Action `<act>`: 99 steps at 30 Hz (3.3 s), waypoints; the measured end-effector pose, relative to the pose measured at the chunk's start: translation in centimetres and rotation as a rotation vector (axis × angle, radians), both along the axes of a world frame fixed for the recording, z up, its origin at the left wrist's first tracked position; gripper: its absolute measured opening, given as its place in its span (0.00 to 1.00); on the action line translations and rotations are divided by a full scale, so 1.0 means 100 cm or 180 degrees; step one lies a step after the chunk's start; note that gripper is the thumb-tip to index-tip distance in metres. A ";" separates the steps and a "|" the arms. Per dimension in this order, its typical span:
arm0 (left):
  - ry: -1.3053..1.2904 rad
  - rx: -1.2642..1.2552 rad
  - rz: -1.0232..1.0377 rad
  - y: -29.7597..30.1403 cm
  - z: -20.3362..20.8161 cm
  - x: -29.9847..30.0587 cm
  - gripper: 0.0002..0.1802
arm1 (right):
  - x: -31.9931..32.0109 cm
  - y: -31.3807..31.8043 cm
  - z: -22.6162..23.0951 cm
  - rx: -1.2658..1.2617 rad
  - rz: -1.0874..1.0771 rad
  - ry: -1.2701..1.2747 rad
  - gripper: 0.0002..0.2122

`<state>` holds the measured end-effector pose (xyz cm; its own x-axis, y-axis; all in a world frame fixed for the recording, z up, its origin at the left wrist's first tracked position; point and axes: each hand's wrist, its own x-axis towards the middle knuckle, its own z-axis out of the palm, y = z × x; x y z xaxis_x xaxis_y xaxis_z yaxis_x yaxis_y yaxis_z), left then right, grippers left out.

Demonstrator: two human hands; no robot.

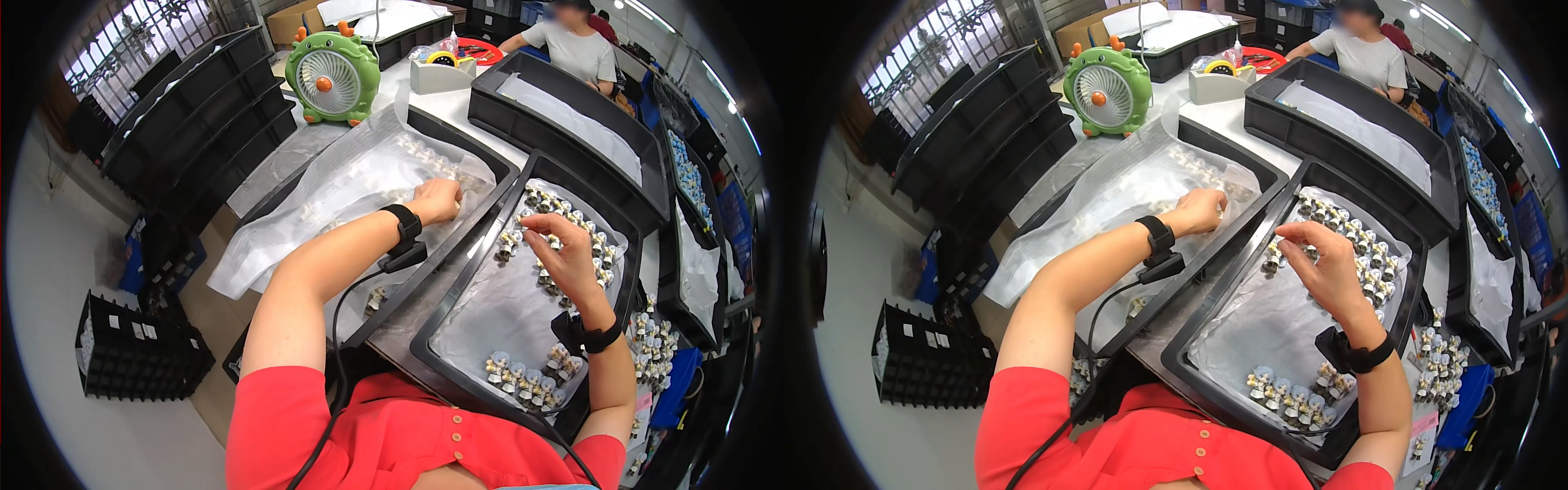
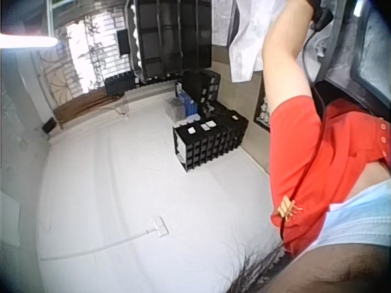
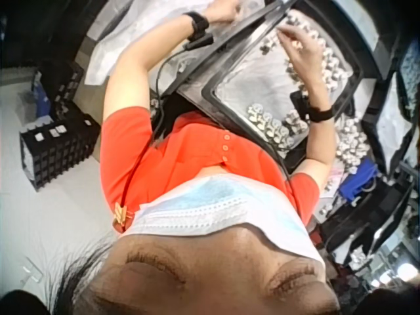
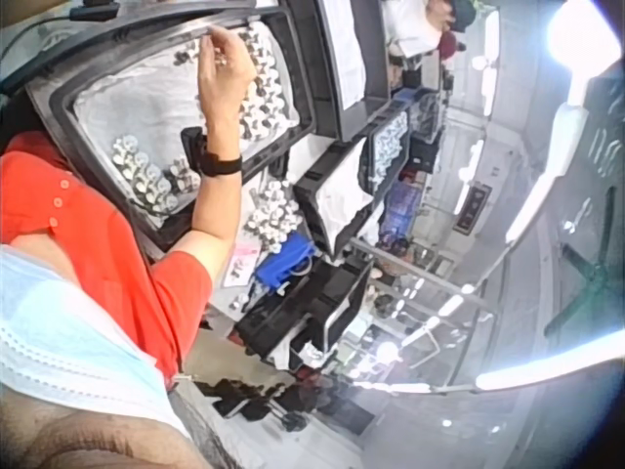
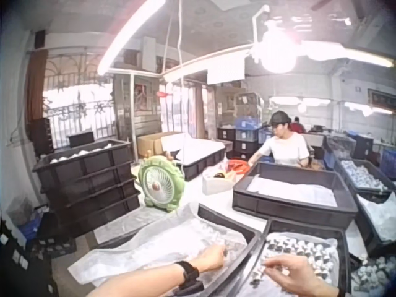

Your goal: The person assembles small, white, snowman-like figurines by hand. They pick up a figurine, rotate it to inspect the base, and place it into a black tray lined with white paper. The person repeats this process for multiple figurines, arranging them in neat rows within the tray.

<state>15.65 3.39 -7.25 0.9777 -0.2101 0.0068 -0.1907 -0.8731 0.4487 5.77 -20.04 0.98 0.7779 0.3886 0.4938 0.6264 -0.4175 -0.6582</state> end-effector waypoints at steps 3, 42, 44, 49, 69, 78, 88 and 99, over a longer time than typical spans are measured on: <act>0.0009 0.0242 -0.0384 0.003 -0.001 0.010 0.13 | 0.000 0.001 0.001 -0.0032 0.0055 -0.0030 0.07; 0.0284 -0.2940 -0.0678 0.000 0.112 -0.115 0.24 | 0.009 0.000 -0.025 -0.0425 0.0039 -0.0343 0.37; 0.0636 -0.3317 -0.0636 -0.011 0.101 -0.131 0.26 | -0.004 0.003 -0.005 -0.0204 0.0205 -0.0348 0.39; 0.1425 -0.4733 -0.0519 -0.031 0.082 -0.144 0.28 | -0.015 0.011 -0.007 0.0832 0.0790 -0.0008 0.41; 0.0065 -0.3735 -0.0810 -0.031 0.065 -0.148 0.28 | -0.021 0.021 -0.023 0.0259 0.0446 -0.0284 0.36; -0.0116 -0.3936 -0.0730 -0.032 0.060 -0.146 0.24 | -0.022 0.023 -0.022 0.0431 0.0414 -0.0285 0.35; -0.0160 -0.3843 -0.0640 -0.030 0.057 -0.145 0.23 | -0.019 0.023 -0.023 0.0299 0.0473 -0.0575 0.33; -0.0097 -0.3897 -0.0653 -0.030 0.063 -0.149 0.21 | -0.020 0.021 -0.019 0.0210 0.0481 -0.0618 0.34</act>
